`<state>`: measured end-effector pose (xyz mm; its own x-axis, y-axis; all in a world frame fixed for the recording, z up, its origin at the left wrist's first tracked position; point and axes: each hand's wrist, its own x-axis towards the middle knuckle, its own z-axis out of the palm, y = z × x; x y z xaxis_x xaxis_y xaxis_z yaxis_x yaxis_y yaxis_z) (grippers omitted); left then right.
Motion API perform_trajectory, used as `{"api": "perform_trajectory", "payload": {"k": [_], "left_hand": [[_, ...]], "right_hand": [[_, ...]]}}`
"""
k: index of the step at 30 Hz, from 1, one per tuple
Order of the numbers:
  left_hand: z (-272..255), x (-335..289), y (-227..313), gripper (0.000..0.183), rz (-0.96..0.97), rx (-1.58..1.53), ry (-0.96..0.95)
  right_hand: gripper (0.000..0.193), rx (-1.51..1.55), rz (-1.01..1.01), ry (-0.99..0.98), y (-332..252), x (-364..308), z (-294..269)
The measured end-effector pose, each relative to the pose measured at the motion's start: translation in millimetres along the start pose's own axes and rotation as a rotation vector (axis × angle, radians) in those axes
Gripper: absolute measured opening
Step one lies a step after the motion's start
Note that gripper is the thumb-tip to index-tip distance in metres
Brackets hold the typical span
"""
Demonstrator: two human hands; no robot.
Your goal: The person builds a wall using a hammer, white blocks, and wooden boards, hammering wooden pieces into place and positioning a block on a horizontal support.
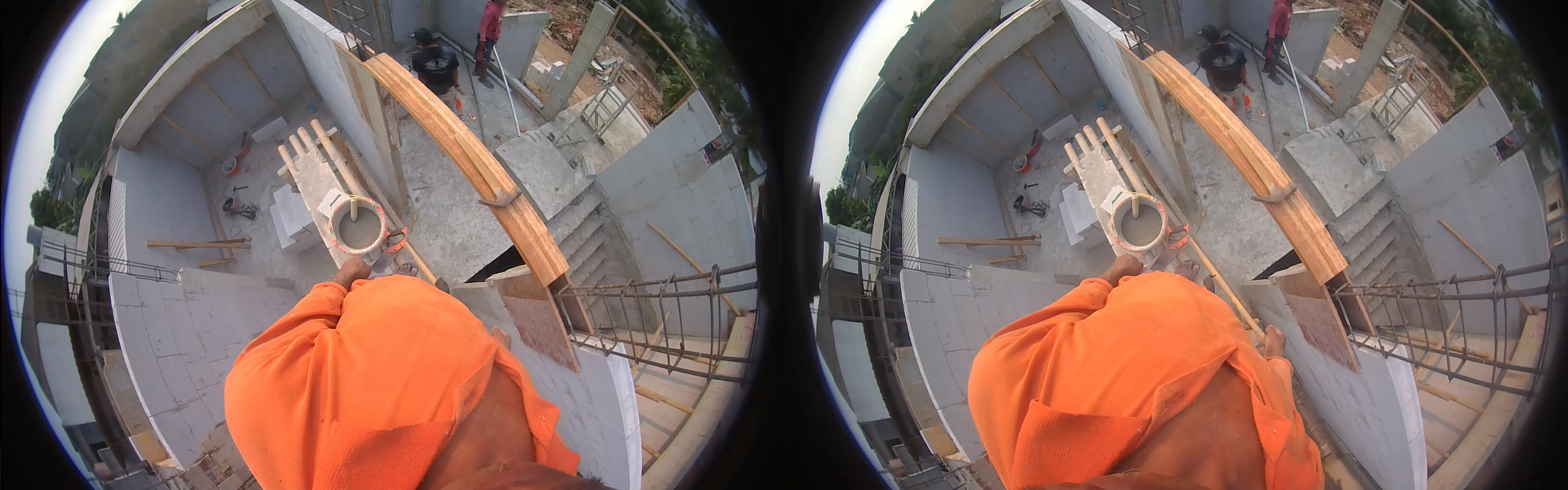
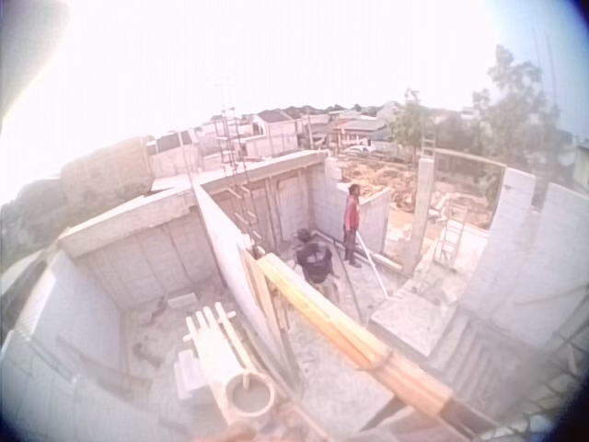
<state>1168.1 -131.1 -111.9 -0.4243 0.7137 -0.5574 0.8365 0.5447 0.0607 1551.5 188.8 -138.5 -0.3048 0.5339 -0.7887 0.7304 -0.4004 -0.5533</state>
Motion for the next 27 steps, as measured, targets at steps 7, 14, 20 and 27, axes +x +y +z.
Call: {"api": "perform_trajectory", "payload": {"k": [7, 14, 20, 27], "left_hand": [[-6, -4, 0, 0.020, 0.005, -0.011, 0.037], [-14, -2, 2, 0.022, 0.005, -0.017, 0.025], [-5, 5, -2, 0.026, -0.069, -0.124, -0.009], [10, 14, -9, 0.018, 0.011, -0.072, 0.071]], "right_hand": [[0.034, 0.009, -0.004, 0.020, -7, -4, 5], [0.037, 0.036, 0.022, 0.013, -1, 4, 3], [0.042, 0.030, -0.008, 0.020, 5, 11, 5], [0.042, 0.053, 0.000, 0.017, 1, 9, 7]]}}
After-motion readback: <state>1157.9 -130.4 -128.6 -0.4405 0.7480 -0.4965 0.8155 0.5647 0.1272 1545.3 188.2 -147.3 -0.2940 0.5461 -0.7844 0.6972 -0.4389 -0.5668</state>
